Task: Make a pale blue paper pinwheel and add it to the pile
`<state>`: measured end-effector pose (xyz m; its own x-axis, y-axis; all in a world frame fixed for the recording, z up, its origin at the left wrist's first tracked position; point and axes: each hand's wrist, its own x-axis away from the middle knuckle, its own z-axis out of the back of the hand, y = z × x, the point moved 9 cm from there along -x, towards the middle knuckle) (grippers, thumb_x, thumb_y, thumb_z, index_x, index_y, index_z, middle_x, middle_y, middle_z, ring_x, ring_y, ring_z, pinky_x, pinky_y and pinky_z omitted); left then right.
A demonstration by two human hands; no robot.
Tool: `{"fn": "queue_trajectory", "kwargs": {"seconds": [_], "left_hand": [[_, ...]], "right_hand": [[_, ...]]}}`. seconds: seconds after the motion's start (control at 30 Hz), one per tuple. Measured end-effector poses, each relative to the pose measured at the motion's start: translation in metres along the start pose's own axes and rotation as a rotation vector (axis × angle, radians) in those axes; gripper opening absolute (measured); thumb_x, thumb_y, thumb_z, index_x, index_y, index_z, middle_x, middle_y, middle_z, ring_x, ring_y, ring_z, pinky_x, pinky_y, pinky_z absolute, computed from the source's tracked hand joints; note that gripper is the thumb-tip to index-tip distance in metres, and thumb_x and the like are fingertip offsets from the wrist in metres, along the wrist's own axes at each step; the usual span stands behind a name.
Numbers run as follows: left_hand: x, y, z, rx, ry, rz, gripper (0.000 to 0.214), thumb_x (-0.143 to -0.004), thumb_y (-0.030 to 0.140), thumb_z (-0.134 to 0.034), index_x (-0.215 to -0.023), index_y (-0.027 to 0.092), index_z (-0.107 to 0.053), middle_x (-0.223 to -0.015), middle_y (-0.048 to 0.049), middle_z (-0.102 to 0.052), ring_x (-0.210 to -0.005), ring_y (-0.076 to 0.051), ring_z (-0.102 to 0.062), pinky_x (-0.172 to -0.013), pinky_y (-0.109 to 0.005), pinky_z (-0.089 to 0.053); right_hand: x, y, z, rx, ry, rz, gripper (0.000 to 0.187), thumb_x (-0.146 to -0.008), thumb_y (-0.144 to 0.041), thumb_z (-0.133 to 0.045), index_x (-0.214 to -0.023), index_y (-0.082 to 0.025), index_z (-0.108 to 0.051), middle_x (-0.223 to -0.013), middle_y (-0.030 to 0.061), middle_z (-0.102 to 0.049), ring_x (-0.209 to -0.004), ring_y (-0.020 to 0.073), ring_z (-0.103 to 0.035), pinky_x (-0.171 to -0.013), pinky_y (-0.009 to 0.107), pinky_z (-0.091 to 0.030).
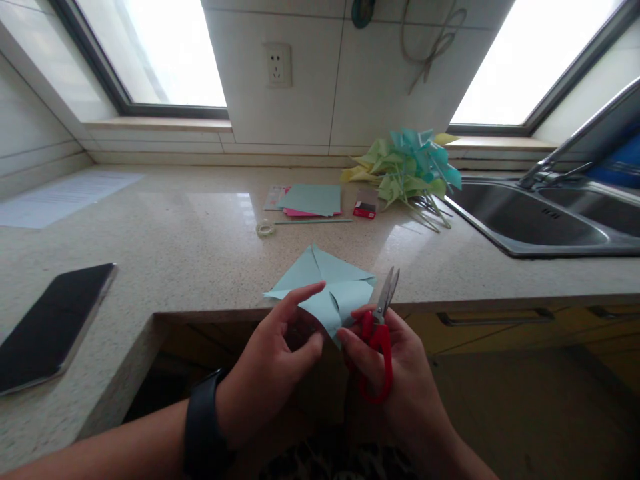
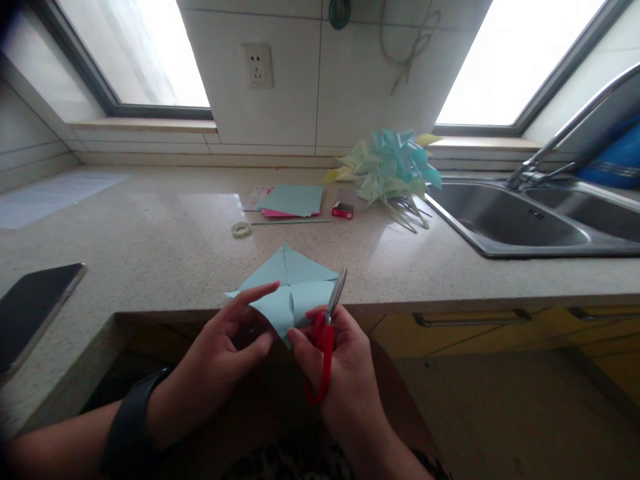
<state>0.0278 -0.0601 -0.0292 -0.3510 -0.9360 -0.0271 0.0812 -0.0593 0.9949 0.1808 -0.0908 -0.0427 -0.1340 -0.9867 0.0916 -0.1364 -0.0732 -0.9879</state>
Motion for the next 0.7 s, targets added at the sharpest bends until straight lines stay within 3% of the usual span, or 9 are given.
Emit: {"fn": "queue_trajectory", "kwargs": {"seconds": [0.2, 0.37, 0.5, 0.6, 0.7], "left_hand": [[-0.001, -0.002, 0.005, 0.008, 0.03, -0.031, 0.041, -0.1, 0.026, -0.05, -0.14, 0.031, -0.048, -0.099, -0.0024, -0.06, -0.077, -0.014, -0.056, -0.061, -0.025, -0.046], [-0.007, -0.004, 0.016, 0.07, 0.094, -0.003, 0.03, -0.1, 0.03, -0.048, -0.13, 0.024, -0.05, -0.089, 0.0001, -0.053, -0.066, -0.012, -0.052, -0.052, -0.022, -0.042], [-0.013, 0.004, 0.03, -0.077, 0.151, -0.031, 0.025, -0.101, 0.032, -0.047, -0.124, 0.023, -0.05, -0.088, -0.0002, -0.057, -0.067, -0.013, -0.055, -0.056, -0.025, -0.046], [-0.015, 0.025, 0.039, -0.326, 0.19, -0.163, 0.018, -0.1, 0.029, -0.049, -0.116, 0.022, -0.055, -0.091, -0.0023, -0.061, -0.078, -0.017, -0.06, -0.069, -0.031, -0.051], [-0.013, 0.046, 0.026, -0.653, 0.08, -0.386, 0.02, -0.098, 0.02, -0.05, -0.114, 0.022, -0.061, -0.108, -0.0065, -0.064, -0.101, -0.022, -0.06, -0.09, -0.042, -0.05]], "right_hand": [[-0.016, -0.02, -0.002, 0.135, 0.037, 0.089, 0.035, -0.078, -0.04, -0.08, -0.097, -0.022, -0.057, -0.072, -0.0043, -0.067, -0.058, 0.0108, -0.057, -0.054, 0.024, -0.044], [-0.036, -0.037, -0.019, 0.28, -0.054, 0.141, 0.031, -0.08, -0.037, -0.078, -0.097, -0.022, -0.057, -0.076, -0.0013, -0.07, -0.062, 0.014, -0.063, -0.056, 0.026, -0.046], [-0.048, -0.035, -0.03, 0.362, -0.158, 0.097, 0.037, -0.077, -0.043, -0.079, -0.096, -0.02, -0.058, -0.073, 0.0008, -0.071, -0.06, 0.0158, -0.063, -0.053, 0.027, -0.045], [-0.057, -0.034, -0.016, 0.443, -0.094, 0.041, 0.055, -0.069, -0.053, -0.083, -0.103, -0.021, -0.053, -0.069, 0.0012, -0.072, -0.055, 0.0178, -0.061, -0.049, 0.028, -0.043], [-0.068, -0.05, 0.02, 0.651, 0.112, 0.124, 0.061, -0.064, -0.059, -0.086, -0.096, -0.024, -0.047, -0.063, 0.0, -0.071, -0.05, 0.0183, -0.059, -0.047, 0.028, -0.04]]}}
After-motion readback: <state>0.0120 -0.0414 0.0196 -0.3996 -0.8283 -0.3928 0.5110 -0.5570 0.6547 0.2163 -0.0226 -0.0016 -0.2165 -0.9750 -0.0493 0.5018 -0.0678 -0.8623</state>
